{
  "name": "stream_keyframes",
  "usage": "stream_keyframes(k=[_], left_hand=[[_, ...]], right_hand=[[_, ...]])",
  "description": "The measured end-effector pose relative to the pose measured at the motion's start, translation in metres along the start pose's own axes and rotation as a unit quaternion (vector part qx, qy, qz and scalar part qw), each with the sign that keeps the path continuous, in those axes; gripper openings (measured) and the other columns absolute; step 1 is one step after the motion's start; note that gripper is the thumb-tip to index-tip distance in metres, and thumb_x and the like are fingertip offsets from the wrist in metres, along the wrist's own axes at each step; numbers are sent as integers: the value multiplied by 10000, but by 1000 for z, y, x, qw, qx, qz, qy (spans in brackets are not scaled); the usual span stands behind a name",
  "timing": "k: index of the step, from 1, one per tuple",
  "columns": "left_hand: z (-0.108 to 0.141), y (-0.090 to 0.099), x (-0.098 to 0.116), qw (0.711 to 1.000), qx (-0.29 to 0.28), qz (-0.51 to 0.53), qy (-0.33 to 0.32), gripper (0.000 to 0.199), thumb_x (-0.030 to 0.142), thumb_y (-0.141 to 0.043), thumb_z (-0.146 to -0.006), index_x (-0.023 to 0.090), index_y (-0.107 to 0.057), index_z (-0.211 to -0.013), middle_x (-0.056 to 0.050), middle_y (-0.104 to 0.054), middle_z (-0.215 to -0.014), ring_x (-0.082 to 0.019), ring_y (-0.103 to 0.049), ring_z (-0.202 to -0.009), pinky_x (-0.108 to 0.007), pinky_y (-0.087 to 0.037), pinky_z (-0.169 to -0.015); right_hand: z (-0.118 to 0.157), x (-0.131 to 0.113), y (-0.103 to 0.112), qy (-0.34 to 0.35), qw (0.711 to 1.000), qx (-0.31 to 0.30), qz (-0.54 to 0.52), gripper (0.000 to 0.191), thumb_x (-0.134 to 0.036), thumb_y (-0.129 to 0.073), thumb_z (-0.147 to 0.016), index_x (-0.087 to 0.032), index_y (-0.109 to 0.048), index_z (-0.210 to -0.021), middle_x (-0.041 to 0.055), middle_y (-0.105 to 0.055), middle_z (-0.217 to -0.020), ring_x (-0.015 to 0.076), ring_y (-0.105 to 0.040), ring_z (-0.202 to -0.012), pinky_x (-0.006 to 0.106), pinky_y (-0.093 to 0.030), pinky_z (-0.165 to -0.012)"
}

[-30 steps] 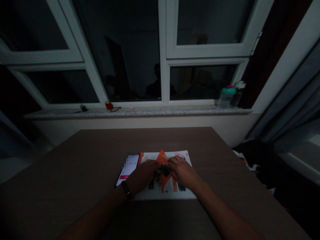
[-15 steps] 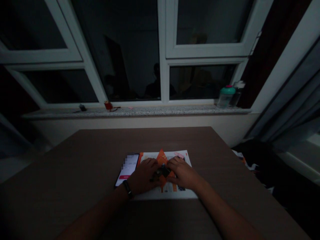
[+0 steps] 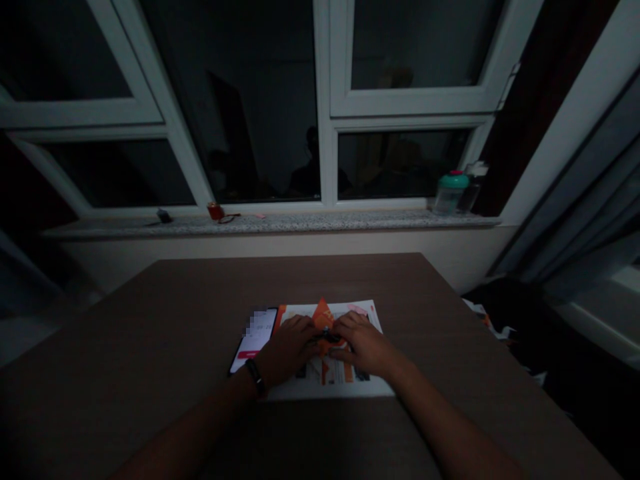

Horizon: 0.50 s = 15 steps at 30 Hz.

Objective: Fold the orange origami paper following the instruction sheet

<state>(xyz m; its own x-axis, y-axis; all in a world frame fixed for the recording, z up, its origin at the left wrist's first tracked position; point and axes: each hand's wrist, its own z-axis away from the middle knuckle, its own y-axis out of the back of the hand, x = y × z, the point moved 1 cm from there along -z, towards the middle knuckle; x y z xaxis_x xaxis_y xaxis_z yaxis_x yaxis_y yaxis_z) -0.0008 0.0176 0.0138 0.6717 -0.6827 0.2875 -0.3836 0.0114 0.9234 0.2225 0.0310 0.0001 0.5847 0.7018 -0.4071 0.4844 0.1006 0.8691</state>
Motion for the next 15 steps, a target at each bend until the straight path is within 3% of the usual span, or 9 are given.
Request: stream_keyframes(k=[3, 8, 10, 12, 15], left_hand=[[1, -1, -1, 1000, 9, 6, 7, 277, 418, -527, -972, 211, -583, -1147, -52, -596, -1091, -237, -517, -1019, -383, -402, -904], [2, 0, -1, 993, 114, 17, 36, 322, 373, -559, -947, 180, -510, -1201, -83, -590, -1139, -250, -527, -1052, -399, -410, -927], [3, 4, 5, 989, 143, 16, 25, 204, 319, -517, -960, 180, -529, -1107, -83, -590, -1079, -239, -539, -1003, -384, -422, -894], [3, 7, 11, 992, 129, -8, -3, 109, 239, -477, -956, 183, -550, -1015, -74, -595, -1021, -234, -542, -966, -382, -423, -879], [2, 7, 20, 996, 52, -59, -48, 152, 188, -511, -924, 187, -567, -1065, -68, -604, -1058, -234, -542, -995, -393, -418, -909]], right_hand=[[-5, 1, -4, -15, 999, 31, -2, 235, -393, -541, -959, -221, -674, -1049, 70, -666, -1013, 243, -543, -1024, 434, -354, -988], [-16, 6, -12, -52, 996, 73, 9, 358, -384, -416, -1016, -187, -646, -825, 49, -639, -831, 217, -539, -898, 387, -372, -915], [-20, 8, -14, -69, 994, 81, 14, 388, -387, -399, -1021, -185, -615, -769, 46, -622, -796, 215, -532, -877, 356, -387, -855], [-22, 10, -15, -74, 993, 88, 16, 392, -366, -391, -1026, -188, -602, -746, 41, -617, -783, 208, -535, -857, 333, -389, -824], [-25, 12, -17, -79, 992, 102, 18, 383, -344, -403, -1025, -191, -600, -734, 34, -621, -776, 197, -543, -842, 308, -389, -809]])
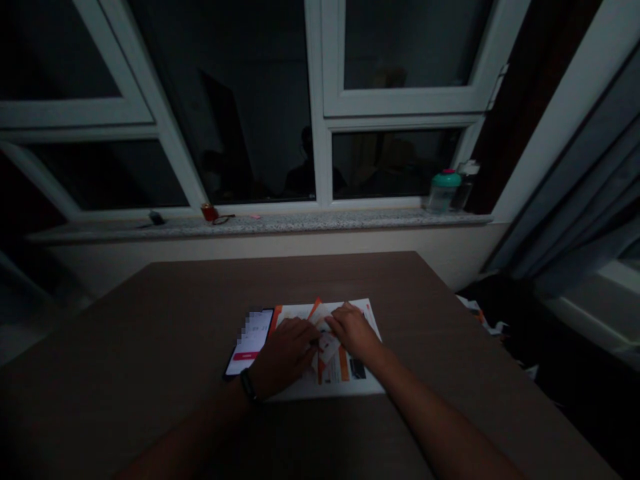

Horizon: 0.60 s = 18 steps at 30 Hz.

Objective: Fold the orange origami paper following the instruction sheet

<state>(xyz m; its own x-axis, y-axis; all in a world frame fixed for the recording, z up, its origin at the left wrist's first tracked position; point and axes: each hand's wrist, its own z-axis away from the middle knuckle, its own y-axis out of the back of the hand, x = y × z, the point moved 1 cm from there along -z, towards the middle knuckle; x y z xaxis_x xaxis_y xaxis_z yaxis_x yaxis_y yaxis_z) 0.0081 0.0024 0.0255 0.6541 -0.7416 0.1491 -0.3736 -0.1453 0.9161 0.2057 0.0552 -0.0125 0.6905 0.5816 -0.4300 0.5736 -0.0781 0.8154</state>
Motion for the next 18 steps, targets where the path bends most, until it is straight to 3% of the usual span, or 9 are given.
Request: stream_keyframes(k=[3, 7, 11, 14, 18], left_hand=[[-2, -4, 2, 998, -45, -35, -17, 165, 193, -532, -931, 201, -590, -1086, -55, -609, -1119, -229, -535, -1066, -439, -356, -1028], [-3, -9, -2, 996, -66, -61, 0, 132, 248, -600, -916, 224, -635, -1040, -34, -613, -1162, -233, -514, -1133, -510, -214, -1141], [-1, -13, -6, 995, -75, -60, -3, 135, 268, -598, -924, 228, -659, -1037, -34, -622, -1149, -229, -512, -1142, -505, -225, -1147], [1, -16, -8, 996, -72, -57, -9, 130, 259, -605, -924, 236, -667, -1035, -26, -619, -1151, -223, -509, -1154, -499, -212, -1158], [2, -19, -7, 995, -71, -62, -24, 136, 251, -627, -913, 245, -668, -1042, -20, -603, -1187, -227, -485, -1194, -498, -192, -1166]], right_hand=[[-2, 2, -1, -12, 1000, 5, 4, 375, -342, -422, -1021, -189, -609, -733, 29, -620, -763, 191, -548, -825, 292, -390, -791], [-3, 1, -2, -14, 1000, 2, 9, 370, -331, -419, -1021, -186, -620, -746, 32, -621, -777, 187, -547, -837, 287, -389, -799], [0, -6, 3, 3, 1000, -18, 21, 291, -324, -476, -994, -183, -614, -780, 34, -622, -814, 196, -538, -889, 299, -382, -825], [4, -11, 7, 10, 998, -34, 41, 143, -311, -641, -884, -179, -628, -831, 44, -628, -888, 218, -526, -943, 307, -380, -828], [4, -8, 6, -9, 998, -34, 49, 79, -238, -600, -901, -179, -650, -889, 54, -650, -923, 219, -534, -968, 308, -377, -860]])
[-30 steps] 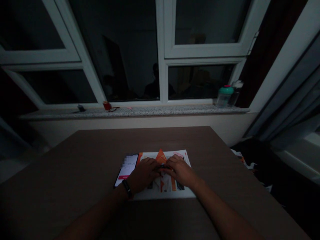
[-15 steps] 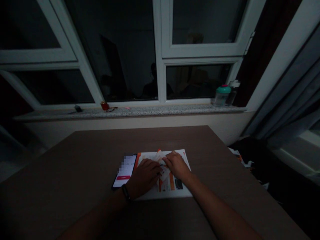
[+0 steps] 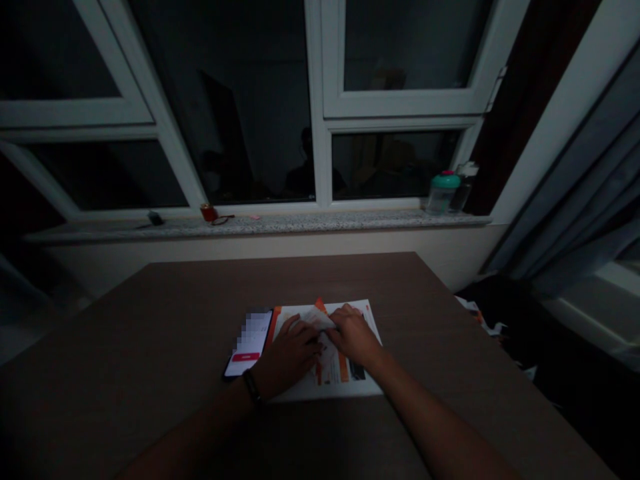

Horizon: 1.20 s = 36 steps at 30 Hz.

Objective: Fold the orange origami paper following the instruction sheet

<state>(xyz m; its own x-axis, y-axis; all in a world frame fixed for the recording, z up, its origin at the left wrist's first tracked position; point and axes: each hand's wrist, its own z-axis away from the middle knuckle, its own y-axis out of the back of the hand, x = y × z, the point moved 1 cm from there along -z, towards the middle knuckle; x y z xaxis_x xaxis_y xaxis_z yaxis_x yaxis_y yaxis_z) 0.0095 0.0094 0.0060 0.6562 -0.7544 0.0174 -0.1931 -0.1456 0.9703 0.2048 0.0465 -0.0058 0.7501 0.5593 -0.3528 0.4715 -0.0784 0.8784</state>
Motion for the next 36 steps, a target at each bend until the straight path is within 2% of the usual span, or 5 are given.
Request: stream_keyframes(k=[4, 9, 14, 22, 36], left_hand=[[-1, 1, 4, 999, -9, 21, -25, 213, 349, -659, -905, 275, -659, -1104, -7, -609, -1146, -226, -479, -1190, -499, -181, -1168], [-2, 3, 5, 999, -2, 37, -14, 255, 464, -644, -899, 303, -676, -1095, -1, -595, -1168, -225, -478, -1193, -510, -171, -1167], [-2, 2, 9, 1000, -6, 20, -22, 334, 464, -673, -878, 285, -645, -1158, -12, -615, -1140, -232, -479, -1198, -515, -175, -1169], [-3, 5, 15, 999, -11, 22, -35, 405, 469, -657, -888, 218, -583, -1197, -46, -625, -1174, -249, -468, -1247, -516, -205, -1170], [-3, -1, 16, 999, -17, 21, -30, 431, 492, -647, -889, 218, -556, -1209, -43, -613, -1179, -241, -504, -1212, -495, -211, -1164]], right_hand=[[-3, 5, -4, -37, 999, 16, 21, 147, -244, -550, -937, -177, -656, -859, 62, -661, -903, 217, -546, -950, 300, -380, -869], [-1, 2, -3, -40, 998, 18, 49, 118, -240, -553, -913, -183, -653, -887, 58, -660, -918, 217, -546, -967, 301, -372, -895], [0, -3, -2, -64, 995, 9, 73, 88, -208, -591, -854, -172, -655, -902, 79, -666, -961, 231, -551, -985, 301, -381, -885], [-1, -4, -2, -111, 990, 25, 88, 96, -219, -582, -890, -173, -661, -919, 129, -687, -1028, 258, -596, -976, 319, -410, -859], [-1, -8, 1, -139, 986, 25, 90, 113, -198, -557, -875, -172, -650, -935, 115, -697, -967, 241, -621, -925, 298, -410, -790]])
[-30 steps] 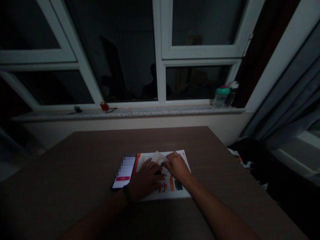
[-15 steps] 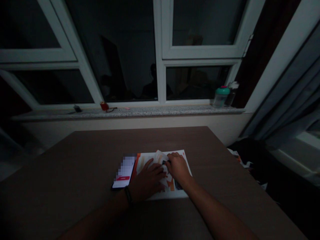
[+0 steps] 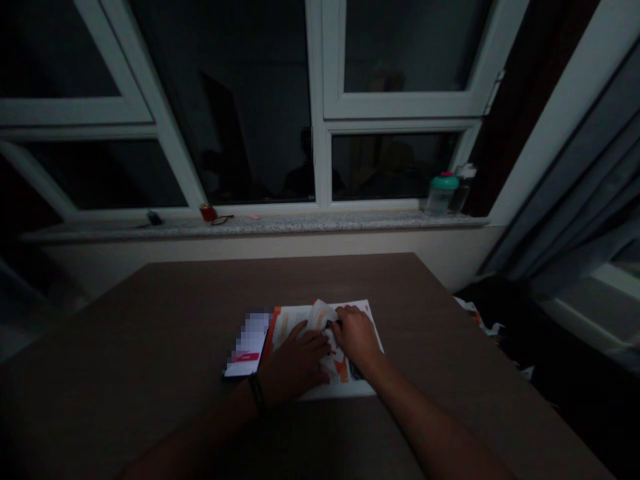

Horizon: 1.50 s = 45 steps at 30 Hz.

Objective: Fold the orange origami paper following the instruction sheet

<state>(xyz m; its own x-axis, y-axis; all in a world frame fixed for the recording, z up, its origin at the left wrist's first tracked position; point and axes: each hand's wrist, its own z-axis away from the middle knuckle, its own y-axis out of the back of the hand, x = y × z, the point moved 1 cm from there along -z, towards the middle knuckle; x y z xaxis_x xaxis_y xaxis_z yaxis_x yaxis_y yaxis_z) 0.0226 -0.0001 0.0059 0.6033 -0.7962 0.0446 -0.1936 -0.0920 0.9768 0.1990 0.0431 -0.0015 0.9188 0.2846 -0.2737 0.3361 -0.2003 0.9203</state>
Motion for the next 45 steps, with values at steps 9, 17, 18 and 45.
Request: stream_keyframes(k=[9, 17, 18, 45], left_hand=[[0, 0, 3, 1000, -14, -8, 5, 455, 523, -646, -879, 203, -557, -1190, -55, -611, -1188, -251, -528, -1189, -476, -264, -1132], [-1, 4, 8, 1000, -25, 7, 9, 496, 510, -617, -904, 229, -505, -1297, -73, -584, -1260, -265, -514, -1221, -490, -269, -1120], [-1, 4, 8, 1000, -24, 8, 11, 491, 508, -617, -904, 234, -510, -1297, -72, -581, -1263, -263, -512, -1226, -495, -257, -1128], [5, 1, -6, 999, -16, 17, 38, 521, 524, -609, -900, 250, -496, -1328, -71, -524, -1380, -272, -446, -1288, -522, -234, -1133]], right_hand=[[0, 1, -2, 0, 1000, 1, -7, 149, -141, -535, -867, -171, -655, -951, 117, -693, -989, 244, -617, -951, 297, -416, -818], [1, 2, -1, 0, 1000, 4, 2, 120, -151, -546, -873, -185, -653, -915, 113, -685, -1001, 234, -616, -936, 290, -419, -810], [1, 3, -2, -3, 1000, 9, 3, 110, -161, -552, -870, -184, -649, -916, 114, -682, -1001, 239, -611, -946, 294, -418, -813], [12, 16, -1, 41, 947, 27, -318, 140, -284, -483, -932, -198, -587, -897, 5, -628, -796, 161, -586, -722, 258, -451, -681]])
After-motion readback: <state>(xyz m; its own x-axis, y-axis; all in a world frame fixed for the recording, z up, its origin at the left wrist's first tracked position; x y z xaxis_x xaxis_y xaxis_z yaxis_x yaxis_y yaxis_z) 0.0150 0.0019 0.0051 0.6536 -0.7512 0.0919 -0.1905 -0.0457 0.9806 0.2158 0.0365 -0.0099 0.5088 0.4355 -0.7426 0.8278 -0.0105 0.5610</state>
